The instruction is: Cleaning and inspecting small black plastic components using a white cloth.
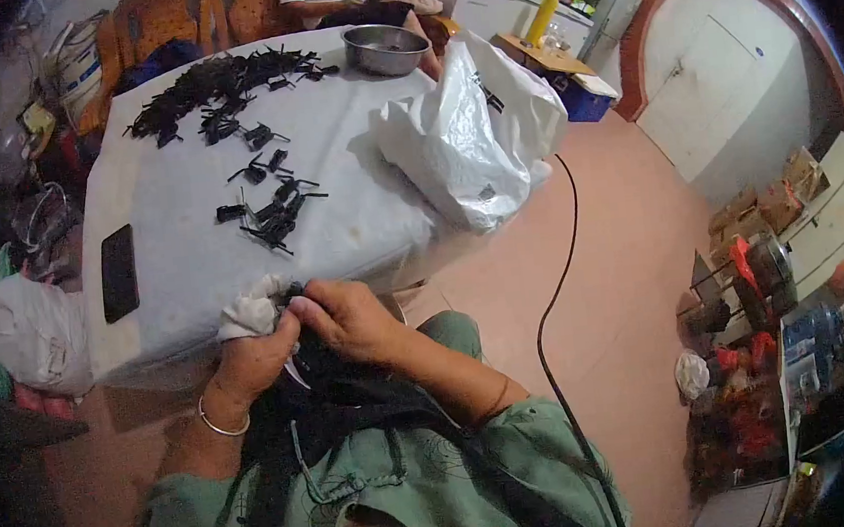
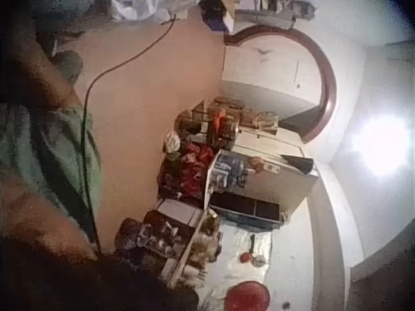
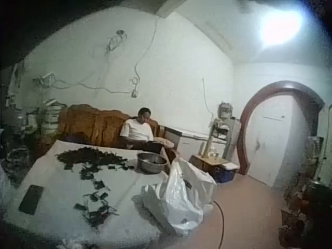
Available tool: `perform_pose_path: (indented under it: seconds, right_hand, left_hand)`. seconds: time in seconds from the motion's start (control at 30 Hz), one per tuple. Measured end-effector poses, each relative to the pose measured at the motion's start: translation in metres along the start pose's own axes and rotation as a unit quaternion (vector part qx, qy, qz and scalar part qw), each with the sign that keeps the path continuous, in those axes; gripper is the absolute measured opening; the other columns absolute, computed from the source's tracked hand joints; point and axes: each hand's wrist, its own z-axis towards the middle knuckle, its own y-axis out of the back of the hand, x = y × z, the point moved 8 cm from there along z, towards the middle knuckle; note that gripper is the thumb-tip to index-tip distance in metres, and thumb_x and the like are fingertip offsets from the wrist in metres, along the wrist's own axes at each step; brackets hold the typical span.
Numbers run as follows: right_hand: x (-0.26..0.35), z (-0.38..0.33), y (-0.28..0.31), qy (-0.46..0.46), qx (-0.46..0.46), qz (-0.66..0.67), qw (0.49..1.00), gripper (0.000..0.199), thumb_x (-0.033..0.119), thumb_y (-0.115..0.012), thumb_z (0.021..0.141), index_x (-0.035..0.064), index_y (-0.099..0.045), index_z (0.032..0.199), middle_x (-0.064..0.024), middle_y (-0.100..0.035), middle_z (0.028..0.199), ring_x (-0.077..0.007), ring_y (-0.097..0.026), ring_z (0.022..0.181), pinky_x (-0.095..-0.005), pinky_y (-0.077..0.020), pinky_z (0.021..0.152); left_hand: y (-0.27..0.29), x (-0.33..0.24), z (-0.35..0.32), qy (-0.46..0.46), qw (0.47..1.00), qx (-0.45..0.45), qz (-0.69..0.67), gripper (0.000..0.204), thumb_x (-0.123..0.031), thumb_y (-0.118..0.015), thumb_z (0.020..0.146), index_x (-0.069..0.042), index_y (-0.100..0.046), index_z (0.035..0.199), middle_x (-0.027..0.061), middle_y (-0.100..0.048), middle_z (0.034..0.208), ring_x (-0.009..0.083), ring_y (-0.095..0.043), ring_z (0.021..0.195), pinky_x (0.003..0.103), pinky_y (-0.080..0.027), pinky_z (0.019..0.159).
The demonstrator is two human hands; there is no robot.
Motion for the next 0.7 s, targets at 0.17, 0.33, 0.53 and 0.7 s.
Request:
perform_pose_path:
  seconds: [0.17,0.33,0.53,0.7]
  right_hand:
    - [-0.007,0.0,-0.006,-0.036,0.014,0.028,0.999,0.025,0.02,-0.049,0.086,-0.0004,-0.051,0.073,-0.0229,-0.049,0.063,-0.0402,-0.048,0.058,-0.0401,-0.0395,0.052]
    - [-0.028,-0.001,-0.019,-0.068,-0.056,0.159,0.983,0.026,0.019,-0.047,0.088,-0.002,-0.05,0.073,-0.0228,-0.047,0.062,-0.035,-0.044,0.053,-0.0382,-0.0393,0.051]
    - [-0.043,-0.005,-0.026,-0.041,-0.093,0.195,0.976,0.026,0.019,-0.046,0.089,-0.0033,-0.053,0.077,-0.0182,-0.052,0.065,-0.0202,-0.048,0.056,-0.033,-0.0414,0.056]
    - [-0.034,-0.009,-0.017,-0.117,-0.003,0.128,0.985,0.024,0.017,-0.047,0.089,-0.0023,-0.056,0.079,-0.0063,-0.055,0.065,-0.0107,-0.047,0.061,-0.0273,-0.0417,0.059]
  left_hand:
    - [0.0,-0.014,-0.003,-0.148,0.975,-0.095,0.138,0.021,-0.003,-0.055,0.075,0.001,-0.055,0.095,0.0126,-0.058,0.083,0.0227,-0.057,0.071,0.031,-0.046,0.065]
    - [-0.005,-0.029,-0.004,-0.213,0.936,-0.094,0.266,0.023,-0.004,-0.055,0.077,0.004,-0.052,0.098,0.0164,-0.056,0.089,0.0265,-0.056,0.083,0.032,-0.045,0.073]
    - [-0.002,-0.02,-0.003,-0.15,0.962,-0.122,0.19,0.018,-0.003,-0.053,0.073,0.001,-0.056,0.091,0.019,-0.057,0.085,0.0333,-0.057,0.071,0.038,-0.045,0.063]
    - [-0.005,-0.022,-0.002,-0.139,0.979,-0.084,0.121,0.022,-0.004,-0.056,0.075,0.003,-0.054,0.096,0.0136,-0.058,0.078,0.0238,-0.057,0.069,0.032,-0.046,0.063]
